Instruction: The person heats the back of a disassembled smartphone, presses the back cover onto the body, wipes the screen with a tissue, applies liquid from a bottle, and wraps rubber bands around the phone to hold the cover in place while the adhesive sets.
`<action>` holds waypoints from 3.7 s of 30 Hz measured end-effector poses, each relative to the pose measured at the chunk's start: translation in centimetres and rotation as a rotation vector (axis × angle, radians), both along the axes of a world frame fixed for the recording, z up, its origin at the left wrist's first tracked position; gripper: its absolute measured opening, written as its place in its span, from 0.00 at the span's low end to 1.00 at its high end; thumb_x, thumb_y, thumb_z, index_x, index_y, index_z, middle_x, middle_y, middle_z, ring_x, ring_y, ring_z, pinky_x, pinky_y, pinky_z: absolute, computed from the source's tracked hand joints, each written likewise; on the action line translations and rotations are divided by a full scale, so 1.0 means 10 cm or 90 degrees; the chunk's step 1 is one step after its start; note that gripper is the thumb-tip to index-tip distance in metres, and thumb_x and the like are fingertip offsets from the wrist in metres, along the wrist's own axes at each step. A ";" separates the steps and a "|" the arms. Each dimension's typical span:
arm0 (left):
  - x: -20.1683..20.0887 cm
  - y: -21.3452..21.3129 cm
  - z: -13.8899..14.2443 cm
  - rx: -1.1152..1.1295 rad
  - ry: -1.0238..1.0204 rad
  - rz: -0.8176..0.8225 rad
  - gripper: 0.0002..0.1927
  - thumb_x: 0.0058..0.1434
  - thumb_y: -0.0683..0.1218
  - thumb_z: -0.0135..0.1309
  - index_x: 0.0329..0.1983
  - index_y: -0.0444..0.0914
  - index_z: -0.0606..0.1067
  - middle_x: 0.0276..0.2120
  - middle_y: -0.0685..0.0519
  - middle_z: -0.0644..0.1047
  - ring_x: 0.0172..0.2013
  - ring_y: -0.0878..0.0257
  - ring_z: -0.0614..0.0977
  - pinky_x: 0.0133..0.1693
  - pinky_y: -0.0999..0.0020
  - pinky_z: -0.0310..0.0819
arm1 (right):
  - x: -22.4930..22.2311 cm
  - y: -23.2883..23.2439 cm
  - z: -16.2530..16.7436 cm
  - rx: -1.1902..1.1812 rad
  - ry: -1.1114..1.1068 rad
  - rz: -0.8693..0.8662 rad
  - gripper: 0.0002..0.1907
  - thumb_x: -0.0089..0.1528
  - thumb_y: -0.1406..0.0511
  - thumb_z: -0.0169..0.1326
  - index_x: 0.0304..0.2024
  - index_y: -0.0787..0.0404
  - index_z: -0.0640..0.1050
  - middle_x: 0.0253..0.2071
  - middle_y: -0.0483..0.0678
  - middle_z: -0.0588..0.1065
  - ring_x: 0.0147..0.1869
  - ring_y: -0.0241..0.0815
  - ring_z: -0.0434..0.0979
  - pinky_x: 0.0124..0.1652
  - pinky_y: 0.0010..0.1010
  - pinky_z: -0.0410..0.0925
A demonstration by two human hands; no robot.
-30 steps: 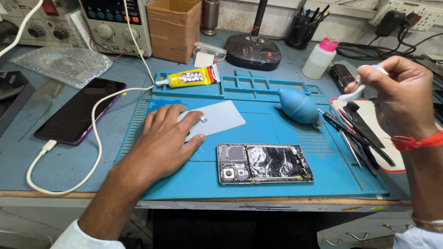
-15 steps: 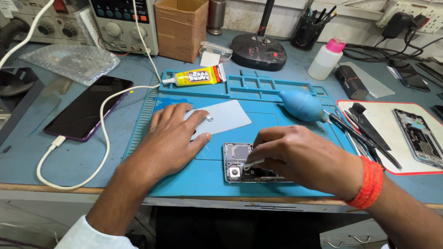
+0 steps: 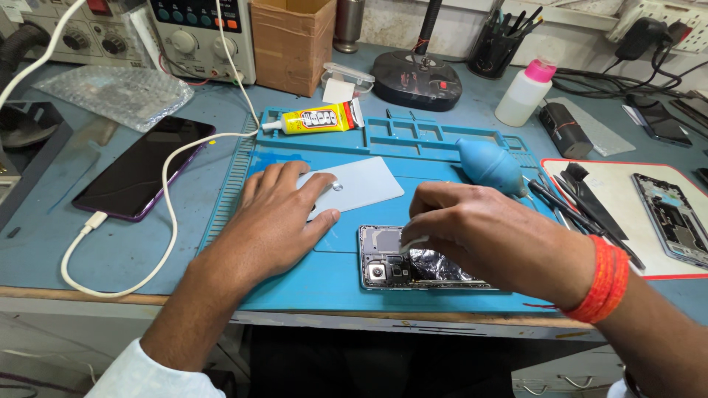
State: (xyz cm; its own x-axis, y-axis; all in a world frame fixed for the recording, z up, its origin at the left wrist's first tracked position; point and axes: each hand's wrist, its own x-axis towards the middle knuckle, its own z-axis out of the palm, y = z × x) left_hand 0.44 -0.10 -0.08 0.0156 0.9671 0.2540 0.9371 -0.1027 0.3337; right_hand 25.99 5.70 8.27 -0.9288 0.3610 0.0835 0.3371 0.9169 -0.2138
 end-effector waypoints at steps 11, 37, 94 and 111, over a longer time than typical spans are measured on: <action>0.00 -0.01 0.01 0.001 -0.001 -0.001 0.26 0.64 0.59 0.49 0.63 0.45 0.70 0.61 0.43 0.66 0.65 0.46 0.61 0.64 0.47 0.49 | -0.05 -0.09 -0.04 -0.050 -0.007 0.104 0.17 0.51 0.74 0.58 0.42 0.58 0.83 0.40 0.48 0.76 0.47 0.50 0.76 0.47 0.39 0.69; -0.01 -0.01 0.00 0.004 -0.007 -0.005 0.26 0.64 0.59 0.49 0.63 0.45 0.70 0.60 0.43 0.67 0.64 0.47 0.62 0.64 0.48 0.49 | -0.05 0.01 0.10 0.135 0.019 0.126 0.14 0.51 0.74 0.56 0.39 0.60 0.84 0.41 0.49 0.76 0.47 0.49 0.76 0.49 0.39 0.70; 0.03 0.19 0.42 -0.035 0.292 -0.112 0.20 0.63 0.48 0.55 0.56 0.38 0.67 0.25 0.44 0.80 0.29 0.43 0.83 0.34 0.47 0.78 | 0.44 0.28 0.17 0.268 0.174 -0.193 0.22 0.56 0.62 0.64 0.53 0.58 0.78 0.57 0.52 0.76 0.56 0.56 0.77 0.52 0.44 0.70; 0.21 -0.01 0.59 0.569 0.283 -0.336 0.15 0.63 0.43 0.58 0.53 0.39 0.78 0.34 0.56 0.78 0.35 0.63 0.81 0.33 0.66 0.76 | 0.14 0.29 0.22 -0.156 0.048 -0.027 0.30 0.66 0.50 0.48 0.64 0.60 0.73 0.57 0.49 0.81 0.58 0.45 0.78 0.56 0.34 0.72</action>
State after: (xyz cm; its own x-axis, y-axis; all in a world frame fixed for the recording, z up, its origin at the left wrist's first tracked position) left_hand 2.55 -0.21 5.86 0.6301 0.2865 0.7217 0.7231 -0.5552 -0.4109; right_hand 27.36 8.60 10.51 -0.9070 0.4171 0.0580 0.3482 0.8202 -0.4539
